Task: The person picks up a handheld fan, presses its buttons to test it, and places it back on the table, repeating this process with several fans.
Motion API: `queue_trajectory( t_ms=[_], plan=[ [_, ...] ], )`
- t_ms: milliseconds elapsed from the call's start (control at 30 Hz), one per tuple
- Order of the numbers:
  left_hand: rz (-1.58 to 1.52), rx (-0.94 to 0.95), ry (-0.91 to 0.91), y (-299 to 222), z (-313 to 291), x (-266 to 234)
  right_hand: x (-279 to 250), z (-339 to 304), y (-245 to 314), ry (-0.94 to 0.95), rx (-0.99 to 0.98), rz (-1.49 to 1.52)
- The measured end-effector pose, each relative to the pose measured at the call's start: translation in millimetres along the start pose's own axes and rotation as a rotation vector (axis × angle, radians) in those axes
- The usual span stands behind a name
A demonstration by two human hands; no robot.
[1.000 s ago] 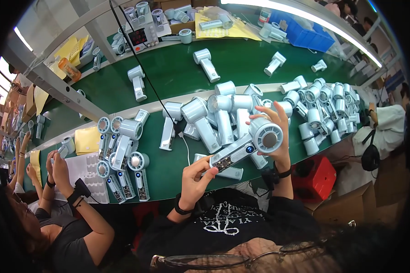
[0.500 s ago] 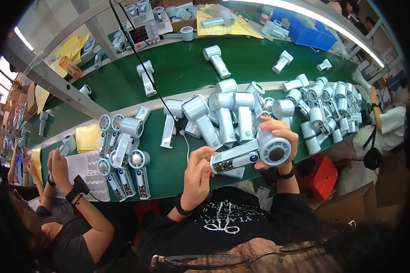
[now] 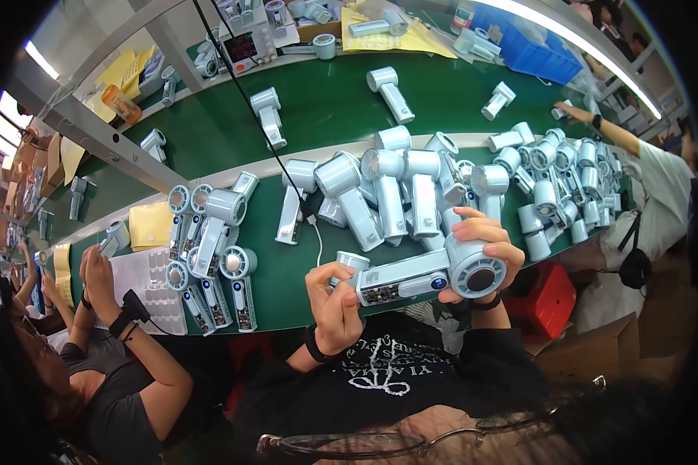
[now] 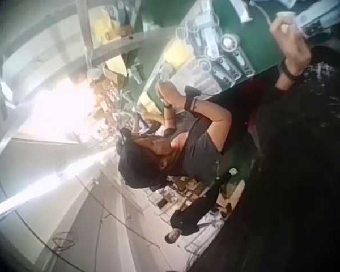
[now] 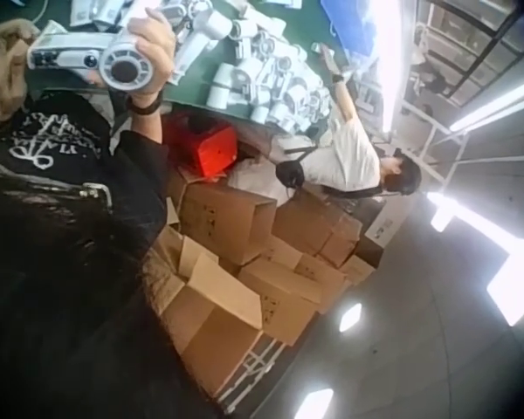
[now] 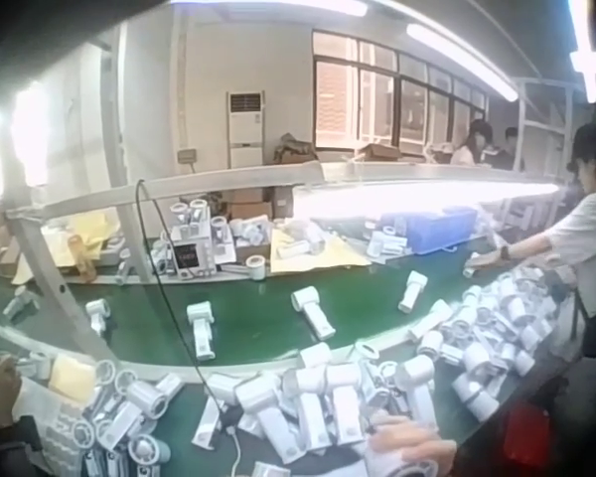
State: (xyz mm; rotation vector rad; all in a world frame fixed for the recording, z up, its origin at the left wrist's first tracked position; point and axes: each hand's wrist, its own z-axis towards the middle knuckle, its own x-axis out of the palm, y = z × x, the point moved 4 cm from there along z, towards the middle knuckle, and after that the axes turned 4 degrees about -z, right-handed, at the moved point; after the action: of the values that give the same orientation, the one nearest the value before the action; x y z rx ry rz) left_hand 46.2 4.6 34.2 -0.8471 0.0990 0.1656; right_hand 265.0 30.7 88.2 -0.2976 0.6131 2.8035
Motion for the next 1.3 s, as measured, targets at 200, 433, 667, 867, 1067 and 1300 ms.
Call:
queue_trajectory(
  t_ms=[200,433,667,867,1067,1300],
  plan=[
    [0.067,0.009,-0.154,-2.2,1.0,-25.0,-41.6,-1.5,-4.7,-0.386,0.218,0.429],
    [0.109,-0.149,-0.217,3.6,10.8,-45.1,-81.3,3.6,-15.3,-0.328,0.353,0.092],
    [-0.001,-0.238,-0.172,16.3,15.0,-30.5,-89.1,8.1,-19.7,-0.57,0.491,0.008],
    [-0.032,-0.314,-0.1,19.1,17.9,-23.8,-59.1,-17.1,-84.5,-0.754,0.857,0.883],
    [-0.013,-0.317,-0.077,21.2,17.9,-27.5,-40.3,-15.3,-110.1,-0.407,1.009,1.16],
    [0.019,-0.319,-0.095,31.2,22.9,-36.6,-10.2,119.3,-232.6,0.303,0.752,-0.452]
  ],
)
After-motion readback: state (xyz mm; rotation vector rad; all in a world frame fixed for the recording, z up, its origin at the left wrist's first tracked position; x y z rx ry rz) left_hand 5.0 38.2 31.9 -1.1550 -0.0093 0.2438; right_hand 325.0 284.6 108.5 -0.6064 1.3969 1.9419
